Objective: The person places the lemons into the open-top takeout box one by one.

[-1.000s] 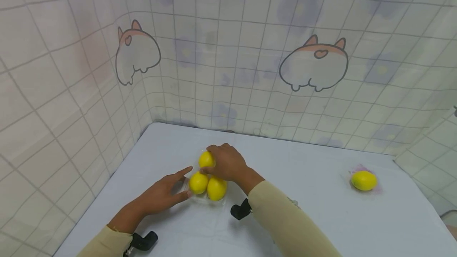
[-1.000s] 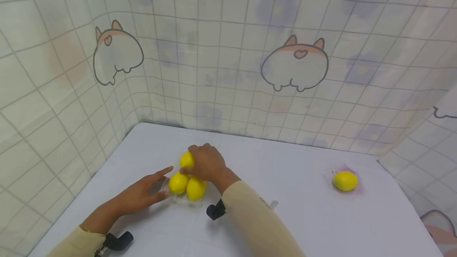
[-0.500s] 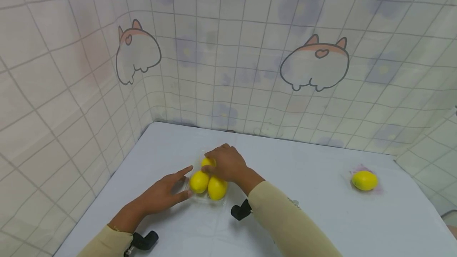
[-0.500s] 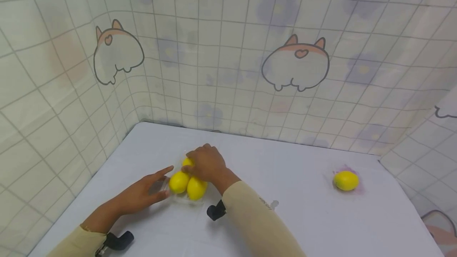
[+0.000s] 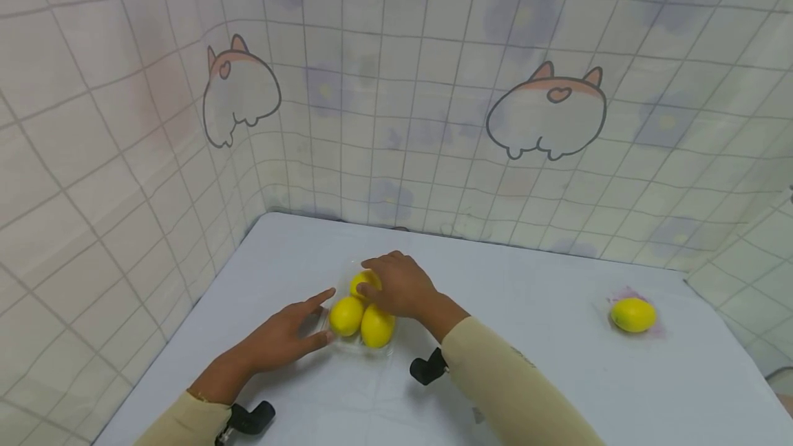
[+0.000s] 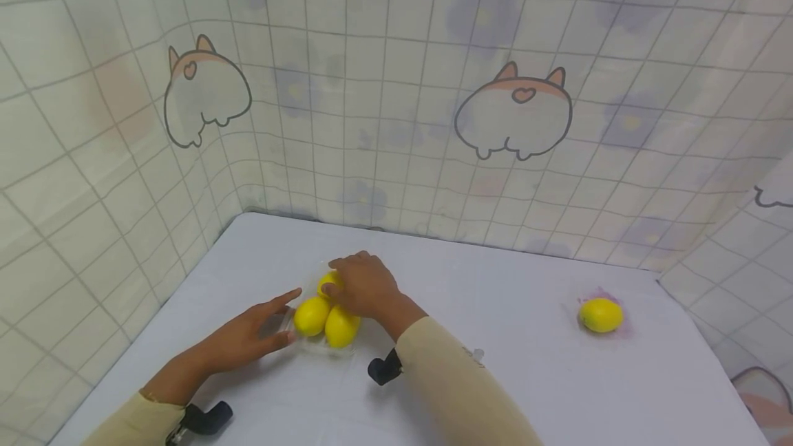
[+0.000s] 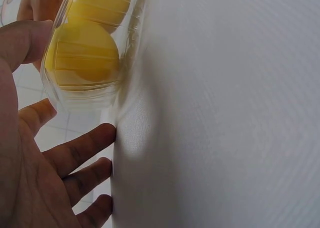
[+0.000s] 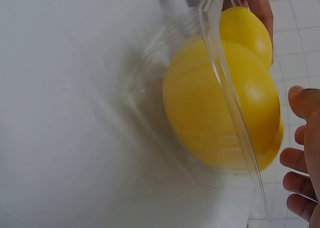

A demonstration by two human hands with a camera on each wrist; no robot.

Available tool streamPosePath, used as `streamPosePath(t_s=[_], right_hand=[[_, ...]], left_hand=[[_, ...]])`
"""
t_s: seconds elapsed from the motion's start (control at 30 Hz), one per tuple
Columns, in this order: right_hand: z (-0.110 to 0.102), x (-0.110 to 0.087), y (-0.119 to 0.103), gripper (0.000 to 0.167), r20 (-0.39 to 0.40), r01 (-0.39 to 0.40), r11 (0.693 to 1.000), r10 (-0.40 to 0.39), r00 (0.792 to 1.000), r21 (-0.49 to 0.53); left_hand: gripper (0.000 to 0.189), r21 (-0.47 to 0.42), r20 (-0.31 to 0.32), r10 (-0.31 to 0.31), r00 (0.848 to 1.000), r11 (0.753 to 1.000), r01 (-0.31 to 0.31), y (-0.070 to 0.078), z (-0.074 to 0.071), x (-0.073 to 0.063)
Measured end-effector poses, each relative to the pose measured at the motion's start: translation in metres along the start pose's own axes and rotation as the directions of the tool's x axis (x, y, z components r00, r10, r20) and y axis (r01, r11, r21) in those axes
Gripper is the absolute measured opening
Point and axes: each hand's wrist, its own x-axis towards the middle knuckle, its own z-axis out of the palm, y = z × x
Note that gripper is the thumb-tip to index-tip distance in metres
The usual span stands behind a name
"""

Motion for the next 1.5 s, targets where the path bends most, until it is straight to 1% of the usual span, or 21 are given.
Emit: streamPosePath(t_s=[0.13,0.27,0.37,0.47,0.67,0.87,0.97,1.13,1.3,1.5], right_hand=[[-0.004,-0.009,0.008,0.054,-0.013,0.004,1.000,-0.004,1.000,0.012],[-0.006,-0.017,0.020,0.055,-0.025,0.005,1.000,-0.005,1.000,-0.008],[-0.009,-0.023,0.027,0.056,-0.028,-0.003,1.000,0.003,1.000,-0.014],[-0.014,-0.030,0.032,0.056,-0.032,-0.008,1.000,0.008,0.999,0.002],[-0.020,-0.040,0.039,0.057,-0.039,-0.008,1.000,0.008,0.999,0.003],[-0.023,-0.049,0.047,0.057,-0.051,-0.003,1.000,0.002,0.999,-0.019],[-0.025,-0.054,0.051,0.057,-0.054,-0.002,1.000,0.000,0.999,-0.024],[-0.028,-0.063,0.060,0.057,-0.060,-0.027,0.999,0.026,0.998,-0.028],[-0.031,-0.071,0.067,0.057,-0.062,-0.074,0.997,0.072,0.995,-0.020],[-0.035,-0.081,0.077,0.058,-0.083,-0.070,0.998,0.070,0.994,0.004]], left_hand=[[0.083,0.006,0.005,-0.002,1.000,1.000,0.002,0.002,0.000,0.000],[0.083,0.008,0.011,-0.007,1.000,1.000,0.007,0.002,-0.001,0.000],[0.083,0.014,0.012,-0.010,1.000,1.000,0.010,0.002,0.000,0.001],[0.083,0.013,0.011,-0.018,1.000,1.000,0.018,0.000,0.001,0.001],[0.083,0.005,0.007,-0.012,1.000,1.000,0.012,-0.002,0.003,0.001],[0.083,0.002,0.008,-0.004,1.000,1.000,0.004,0.000,0.001,0.000],[0.083,-0.006,0.010,0.012,1.000,1.000,-0.012,0.001,-0.001,0.000],[0.084,-0.001,0.014,0.017,1.000,1.000,-0.017,0.000,0.000,0.002],[0.085,0.010,0.012,0.012,1.000,1.000,-0.012,-0.001,0.000,0.003],[0.085,-0.001,0.011,-0.005,1.000,1.000,0.005,-0.003,0.003,0.003]])
